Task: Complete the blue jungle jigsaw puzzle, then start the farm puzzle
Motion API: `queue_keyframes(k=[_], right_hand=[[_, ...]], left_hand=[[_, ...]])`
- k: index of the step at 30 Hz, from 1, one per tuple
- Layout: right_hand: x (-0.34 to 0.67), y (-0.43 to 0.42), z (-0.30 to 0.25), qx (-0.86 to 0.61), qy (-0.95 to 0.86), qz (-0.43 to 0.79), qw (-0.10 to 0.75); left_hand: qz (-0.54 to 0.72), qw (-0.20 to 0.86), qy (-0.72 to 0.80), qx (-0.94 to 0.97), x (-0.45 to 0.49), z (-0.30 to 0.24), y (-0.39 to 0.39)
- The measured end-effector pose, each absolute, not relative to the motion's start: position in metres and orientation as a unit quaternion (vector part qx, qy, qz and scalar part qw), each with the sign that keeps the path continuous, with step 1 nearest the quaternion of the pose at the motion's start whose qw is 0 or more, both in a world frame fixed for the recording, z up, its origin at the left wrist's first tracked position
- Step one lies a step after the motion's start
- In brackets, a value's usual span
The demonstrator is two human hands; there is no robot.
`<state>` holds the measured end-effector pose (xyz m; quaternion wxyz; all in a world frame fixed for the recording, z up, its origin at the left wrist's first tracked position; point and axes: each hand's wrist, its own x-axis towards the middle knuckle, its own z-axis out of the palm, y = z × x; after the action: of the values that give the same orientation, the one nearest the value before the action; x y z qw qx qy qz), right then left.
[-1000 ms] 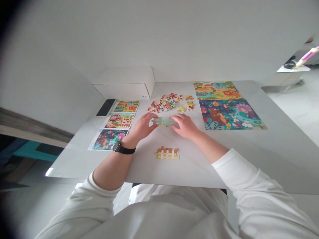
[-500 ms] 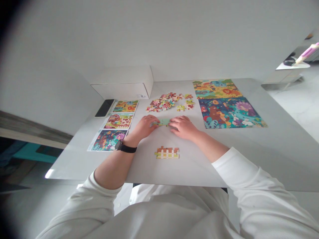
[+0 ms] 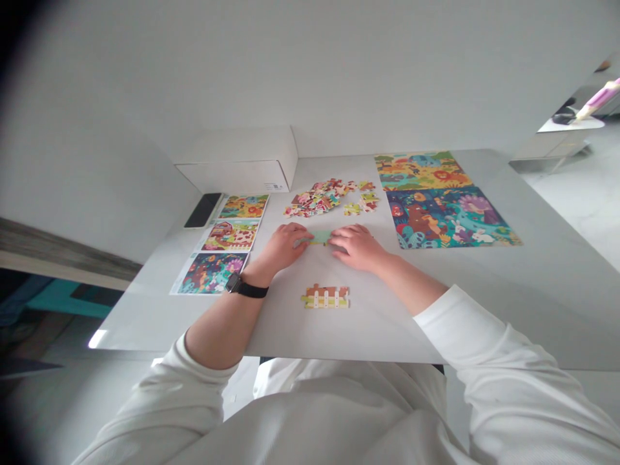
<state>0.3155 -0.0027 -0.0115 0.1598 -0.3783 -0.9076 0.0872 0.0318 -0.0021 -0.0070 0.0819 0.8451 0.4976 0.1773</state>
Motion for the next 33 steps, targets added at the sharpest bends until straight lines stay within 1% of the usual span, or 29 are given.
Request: queue_keyframes(k=[13,20,24,28,33], right_hand=[[0.318,-0.003,-0.011,-0.391,-0.9,0.07,0.182],[0.321,-0.005,-0.009,-0.406,-0.891,0.061,0.193],[0.321,-0.005,-0.007,-0.404,-0.894,0.059,0.181],[0.32,-0.006,-0.008,-0.4,-0.898,0.062,0.173],[0.325,-0.002,-0.007,-0.401,-0.891,0.068,0.2]], left_hand=[[0.154,0.069,0.496,0.852,0.039,-0.009,-0.006],[0.201,0.07,0.483,0.849,0.04,-0.005,-0.01],[0.242,0.088,0.453,0.854,0.045,-0.003,-0.013],[0.211,0.104,0.416,0.878,0.056,-0.005,-0.017],[0.181,0.107,0.415,0.885,0.062,-0.004,-0.02]])
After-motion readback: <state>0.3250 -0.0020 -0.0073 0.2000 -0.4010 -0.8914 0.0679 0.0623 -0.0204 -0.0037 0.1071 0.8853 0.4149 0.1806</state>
